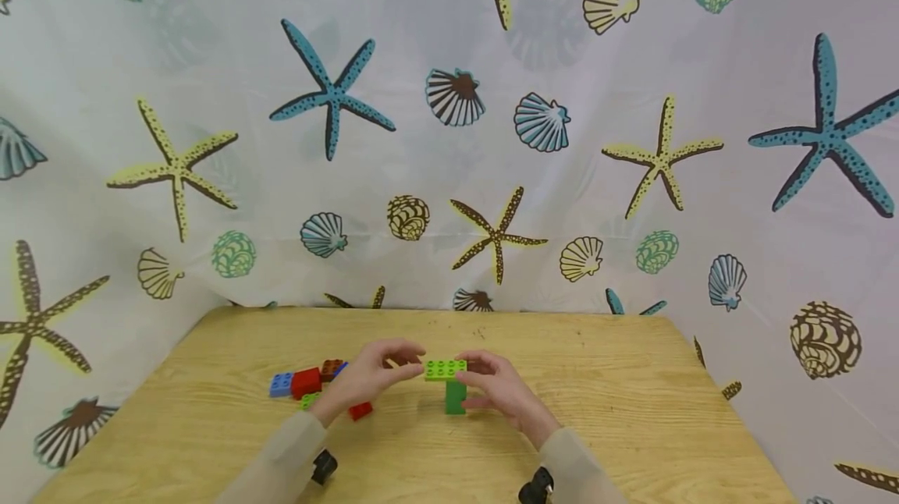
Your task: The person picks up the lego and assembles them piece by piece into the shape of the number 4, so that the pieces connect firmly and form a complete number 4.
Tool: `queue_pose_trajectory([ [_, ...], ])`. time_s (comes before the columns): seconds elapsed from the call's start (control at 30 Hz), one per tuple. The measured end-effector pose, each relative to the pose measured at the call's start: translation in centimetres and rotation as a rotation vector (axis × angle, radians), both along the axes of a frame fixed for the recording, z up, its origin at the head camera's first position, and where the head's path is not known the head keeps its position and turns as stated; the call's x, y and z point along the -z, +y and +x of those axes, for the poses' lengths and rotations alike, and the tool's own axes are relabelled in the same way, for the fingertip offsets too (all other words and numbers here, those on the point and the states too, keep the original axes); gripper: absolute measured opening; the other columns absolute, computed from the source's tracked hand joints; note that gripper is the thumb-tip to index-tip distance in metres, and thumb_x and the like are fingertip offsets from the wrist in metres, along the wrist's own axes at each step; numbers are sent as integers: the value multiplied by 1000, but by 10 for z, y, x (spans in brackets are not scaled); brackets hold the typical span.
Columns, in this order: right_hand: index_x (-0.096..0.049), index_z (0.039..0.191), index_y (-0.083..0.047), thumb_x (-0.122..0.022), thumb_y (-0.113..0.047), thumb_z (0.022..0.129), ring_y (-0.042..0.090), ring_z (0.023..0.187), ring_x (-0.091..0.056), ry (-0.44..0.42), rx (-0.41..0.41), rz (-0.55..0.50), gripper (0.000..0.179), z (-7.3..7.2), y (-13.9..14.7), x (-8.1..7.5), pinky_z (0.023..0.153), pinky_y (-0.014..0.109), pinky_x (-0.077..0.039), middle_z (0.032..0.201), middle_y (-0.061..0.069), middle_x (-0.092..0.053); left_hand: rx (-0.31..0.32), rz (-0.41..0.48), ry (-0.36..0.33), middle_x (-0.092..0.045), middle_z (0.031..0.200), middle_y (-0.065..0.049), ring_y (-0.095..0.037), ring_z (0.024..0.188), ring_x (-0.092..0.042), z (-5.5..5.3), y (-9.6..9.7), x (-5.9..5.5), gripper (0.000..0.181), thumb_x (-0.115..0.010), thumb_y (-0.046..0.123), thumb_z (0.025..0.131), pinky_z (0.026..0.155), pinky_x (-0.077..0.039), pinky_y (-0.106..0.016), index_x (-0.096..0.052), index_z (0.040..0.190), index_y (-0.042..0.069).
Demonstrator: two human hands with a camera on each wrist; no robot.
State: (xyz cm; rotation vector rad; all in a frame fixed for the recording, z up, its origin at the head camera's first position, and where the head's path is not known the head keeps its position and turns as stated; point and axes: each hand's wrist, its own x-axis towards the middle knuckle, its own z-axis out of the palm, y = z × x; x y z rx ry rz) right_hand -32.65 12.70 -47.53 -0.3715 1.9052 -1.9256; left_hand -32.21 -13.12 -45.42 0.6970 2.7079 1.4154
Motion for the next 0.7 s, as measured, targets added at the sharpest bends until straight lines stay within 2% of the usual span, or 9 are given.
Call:
queue_pose_trajectory([
  [0.2,-47,138,0,-65,-24,95,15,106,-61,-11,4,-33,53,1,-1,4,91,46,-54,126,10,-59,-1,7,-6,-70,106,4,-14,92,-62,3,-6,1,33,-66,40,93,79,-52,-34,-68,120,22],
  [0.3,-46,139,1,-65,-25,95,15,107,-62,-1,9,-26,55,1,-1,5,91,47,-54,127,10,-59,-21,13,-5,-70,104,4,-14,91,-62,6,-10,0,31,-66,38,93,77,-52,-33,-68,120,22],
  [0.5,-49,139,-1,-65,-27,95,13,105,-62,76,52,41,53,3,-2,4,92,46,-52,128,11,-61,-83,53,-2,-71,100,6,-15,87,-62,7,-26,-1,26,-69,37,91,75,-53,-32,-71,114,24],
  [0.7,-51,139,-4,-65,-27,95,14,112,-60,134,48,58,51,3,-1,4,104,45,-46,134,17,-57,-128,99,-40,-71,104,4,-20,87,-63,12,-47,-1,25,-71,35,90,76,-55,-39,-72,111,23],
])
